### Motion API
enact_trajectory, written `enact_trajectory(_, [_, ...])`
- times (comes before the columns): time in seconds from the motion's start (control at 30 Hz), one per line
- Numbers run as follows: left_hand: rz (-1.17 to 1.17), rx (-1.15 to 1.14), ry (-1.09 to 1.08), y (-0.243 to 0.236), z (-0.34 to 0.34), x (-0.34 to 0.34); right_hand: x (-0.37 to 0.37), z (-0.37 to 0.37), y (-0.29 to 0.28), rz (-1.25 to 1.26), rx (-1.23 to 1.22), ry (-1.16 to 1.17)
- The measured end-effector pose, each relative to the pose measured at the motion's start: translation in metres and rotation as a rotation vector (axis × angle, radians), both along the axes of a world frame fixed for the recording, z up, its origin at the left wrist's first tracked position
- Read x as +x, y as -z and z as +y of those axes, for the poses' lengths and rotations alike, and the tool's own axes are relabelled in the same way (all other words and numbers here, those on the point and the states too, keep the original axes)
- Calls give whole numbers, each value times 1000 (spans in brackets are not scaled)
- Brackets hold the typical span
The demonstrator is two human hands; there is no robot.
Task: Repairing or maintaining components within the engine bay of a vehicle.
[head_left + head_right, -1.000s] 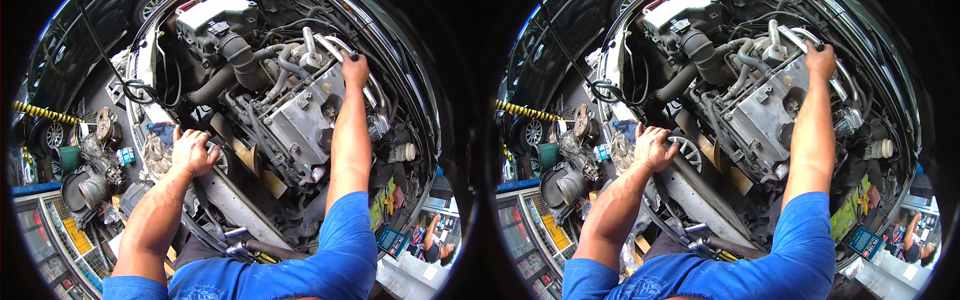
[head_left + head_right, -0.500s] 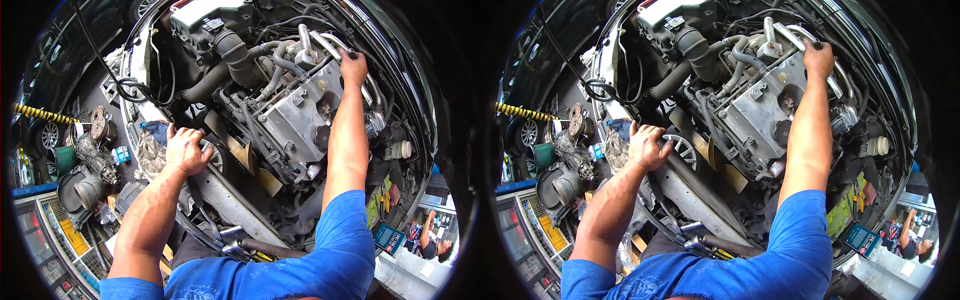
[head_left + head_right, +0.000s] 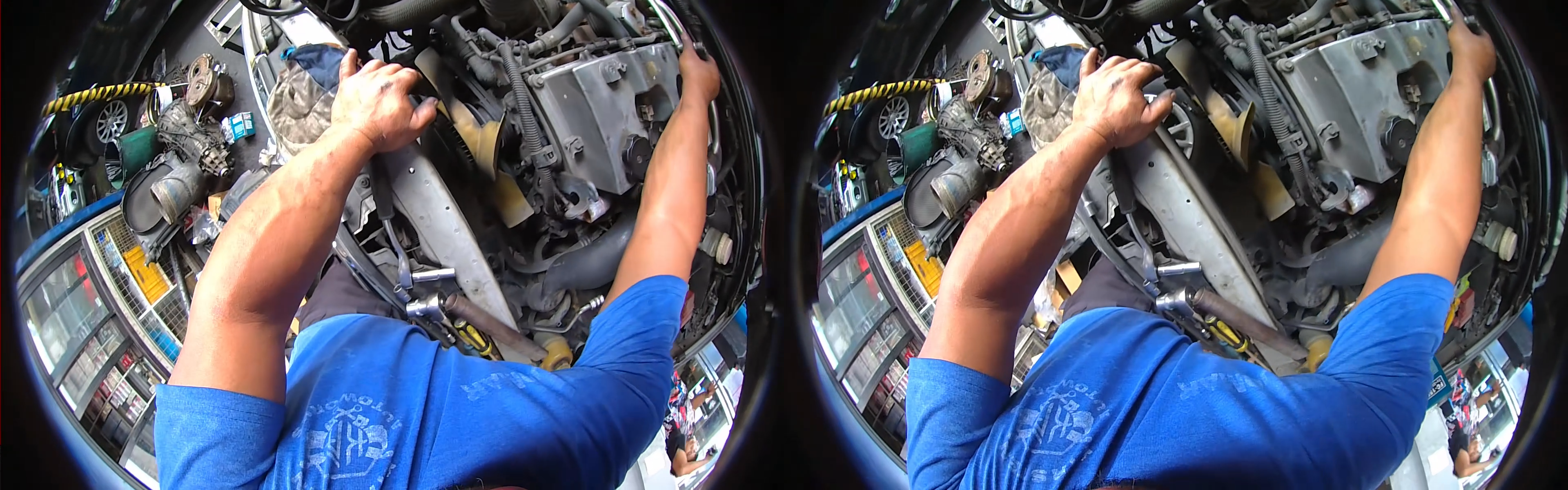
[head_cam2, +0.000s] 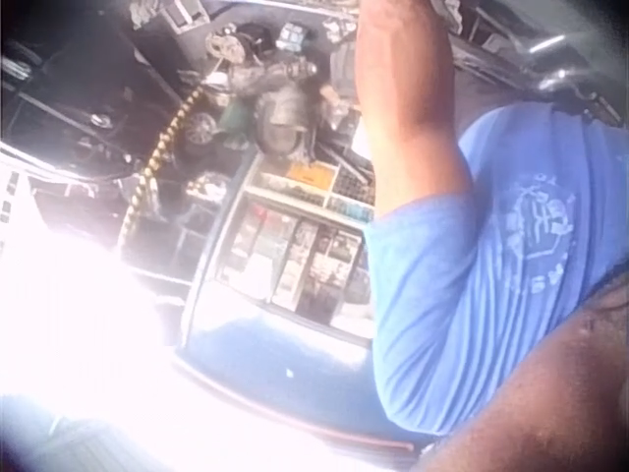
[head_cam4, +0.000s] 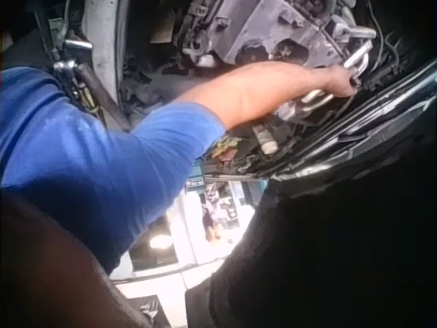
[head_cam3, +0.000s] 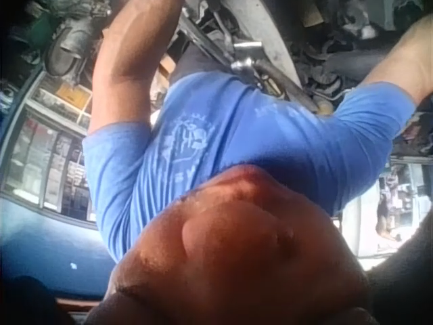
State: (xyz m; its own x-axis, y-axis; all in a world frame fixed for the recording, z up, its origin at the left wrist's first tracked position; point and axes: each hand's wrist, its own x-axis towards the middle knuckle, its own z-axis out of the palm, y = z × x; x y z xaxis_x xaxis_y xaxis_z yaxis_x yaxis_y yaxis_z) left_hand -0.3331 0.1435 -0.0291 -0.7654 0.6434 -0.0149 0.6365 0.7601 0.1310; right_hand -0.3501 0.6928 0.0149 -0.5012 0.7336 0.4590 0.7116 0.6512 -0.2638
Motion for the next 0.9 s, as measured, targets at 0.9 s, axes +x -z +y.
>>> enact_trajectory(0.9, [-109, 40, 54, -6, 2, 1, 97, -168, -109, 722, -654, -485])
